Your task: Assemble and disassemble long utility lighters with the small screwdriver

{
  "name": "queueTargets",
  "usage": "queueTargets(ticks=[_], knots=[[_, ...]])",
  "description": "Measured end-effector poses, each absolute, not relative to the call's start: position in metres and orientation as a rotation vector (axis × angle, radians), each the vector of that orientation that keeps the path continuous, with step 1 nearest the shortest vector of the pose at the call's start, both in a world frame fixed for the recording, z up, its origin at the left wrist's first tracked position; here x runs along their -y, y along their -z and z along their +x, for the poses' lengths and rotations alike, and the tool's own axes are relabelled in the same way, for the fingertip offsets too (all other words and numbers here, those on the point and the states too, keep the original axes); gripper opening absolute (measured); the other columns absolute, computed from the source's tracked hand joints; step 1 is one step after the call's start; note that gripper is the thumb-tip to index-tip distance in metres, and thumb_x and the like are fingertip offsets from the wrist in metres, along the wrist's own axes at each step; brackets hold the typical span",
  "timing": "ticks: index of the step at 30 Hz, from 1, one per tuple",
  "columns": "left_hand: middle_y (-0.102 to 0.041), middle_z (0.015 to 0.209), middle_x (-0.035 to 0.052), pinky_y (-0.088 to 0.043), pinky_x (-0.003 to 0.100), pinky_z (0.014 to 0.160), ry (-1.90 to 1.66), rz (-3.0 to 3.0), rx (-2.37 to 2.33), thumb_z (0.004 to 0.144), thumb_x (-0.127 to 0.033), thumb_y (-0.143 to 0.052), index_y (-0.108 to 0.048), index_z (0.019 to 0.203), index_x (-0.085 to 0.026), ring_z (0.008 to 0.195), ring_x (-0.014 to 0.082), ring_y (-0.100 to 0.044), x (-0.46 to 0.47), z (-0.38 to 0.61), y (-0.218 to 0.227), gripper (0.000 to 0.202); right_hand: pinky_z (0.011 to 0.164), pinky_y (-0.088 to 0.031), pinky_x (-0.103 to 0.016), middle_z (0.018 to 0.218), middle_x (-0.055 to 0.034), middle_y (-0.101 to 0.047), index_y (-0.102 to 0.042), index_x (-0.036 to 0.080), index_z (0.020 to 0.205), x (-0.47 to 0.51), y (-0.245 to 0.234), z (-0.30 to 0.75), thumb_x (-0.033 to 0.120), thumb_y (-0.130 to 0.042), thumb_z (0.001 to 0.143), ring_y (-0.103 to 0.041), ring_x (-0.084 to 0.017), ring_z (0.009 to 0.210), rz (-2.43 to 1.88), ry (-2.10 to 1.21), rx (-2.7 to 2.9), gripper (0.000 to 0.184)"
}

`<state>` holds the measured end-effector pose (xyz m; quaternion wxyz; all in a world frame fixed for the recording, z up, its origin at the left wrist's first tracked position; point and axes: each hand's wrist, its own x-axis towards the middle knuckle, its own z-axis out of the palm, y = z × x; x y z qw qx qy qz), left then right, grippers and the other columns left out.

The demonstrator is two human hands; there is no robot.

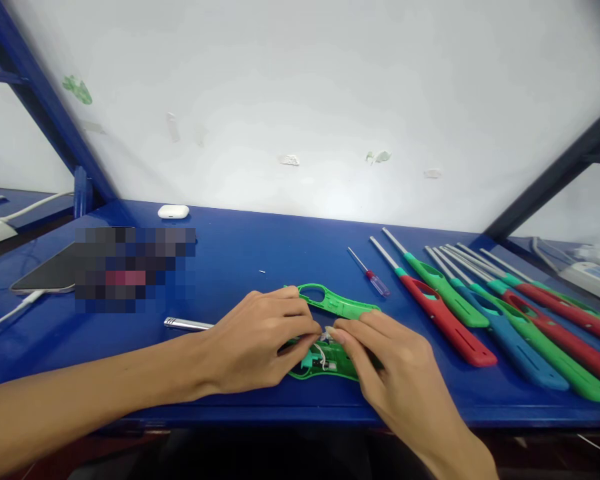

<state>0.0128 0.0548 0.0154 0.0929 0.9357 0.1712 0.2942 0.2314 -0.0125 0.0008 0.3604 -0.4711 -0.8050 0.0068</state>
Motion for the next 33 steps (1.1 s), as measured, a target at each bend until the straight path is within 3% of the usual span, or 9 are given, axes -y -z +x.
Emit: queueTargets(ticks=[10,13,16,18,21,33], knots=[[-0.073,0.084,0.0086,-0.047,0.034,0.058,-0.917,2.895,-0.575,0.098,-0.016,-0.055,-0.078,0.099,-0.012,0.073,0.0216,-0.060,-0.048,0.012,-0.023,0.023,0.069,-0.045,-0.032,0.086,-0.0033,-0.057,-0.072,0.018,0.087,0.016,-0.002,0.230,0.021,-0.057,0.106,-0.057,-0.016,0.075,-1.322,0.004,1.997,0.024],[-0.074,0.092,0.0089,-0.049,0.035,0.059,-0.840,2.842,-0.657,0.097,-0.028,-0.060,-0.076,0.105,-0.013,0.076,0.0233,-0.063,-0.045,0.010,-0.025,0.023,0.070,-0.047,-0.032,0.085,-0.0024,-0.059,-0.076,0.020,0.096,0.017,-0.002,0.231,0.021,-0.057,0.106,-0.060,-0.016,0.076,-1.326,-0.052,1.994,0.021],[-0.074,0.101,0.0102,-0.051,0.038,0.063,-0.694,2.877,-0.718,0.094,-0.045,-0.067,-0.073,0.115,-0.014,0.083,0.0274,-0.067,-0.043,0.009,-0.025,0.038,0.074,-0.049,-0.031,0.089,-0.0015,-0.065,-0.075,0.024,0.108,0.018,-0.001,0.231,0.023,-0.061,0.105,-0.064,-0.017,0.081,-1.328,-0.062,1.933,0.014],[-0.074,0.100,0.0097,-0.052,0.040,0.065,-0.646,2.902,-0.707,0.093,-0.050,-0.070,-0.074,0.115,-0.015,0.083,0.0276,-0.067,-0.043,0.008,-0.023,0.042,0.072,-0.049,-0.030,0.087,-0.0003,-0.066,-0.073,0.024,0.101,0.018,-0.001,0.231,0.024,-0.064,0.103,-0.064,-0.017,0.079,-1.329,-0.059,1.889,0.009],[-0.073,0.097,0.0080,-0.052,0.039,0.067,-0.637,2.893,-0.705,0.094,-0.047,-0.069,-0.075,0.111,-0.016,0.079,0.0248,-0.067,-0.044,0.008,-0.021,0.035,0.068,-0.047,-0.030,0.080,0.0007,-0.065,-0.069,0.022,0.086,0.018,-0.001,0.230,0.024,-0.065,0.103,-0.061,-0.015,0.071,-1.326,-0.056,1.863,0.017],[-0.071,0.094,0.0061,-0.048,0.036,0.062,-0.679,2.865,-0.677,0.095,-0.041,-0.068,-0.076,0.108,-0.016,0.076,0.0220,-0.065,-0.046,0.009,-0.018,0.029,0.066,-0.046,-0.031,0.078,0.0006,-0.063,-0.063,0.022,0.079,0.018,0.000,0.233,0.029,-0.064,0.104,-0.059,-0.016,0.071,-1.374,-0.094,1.913,0.027]])
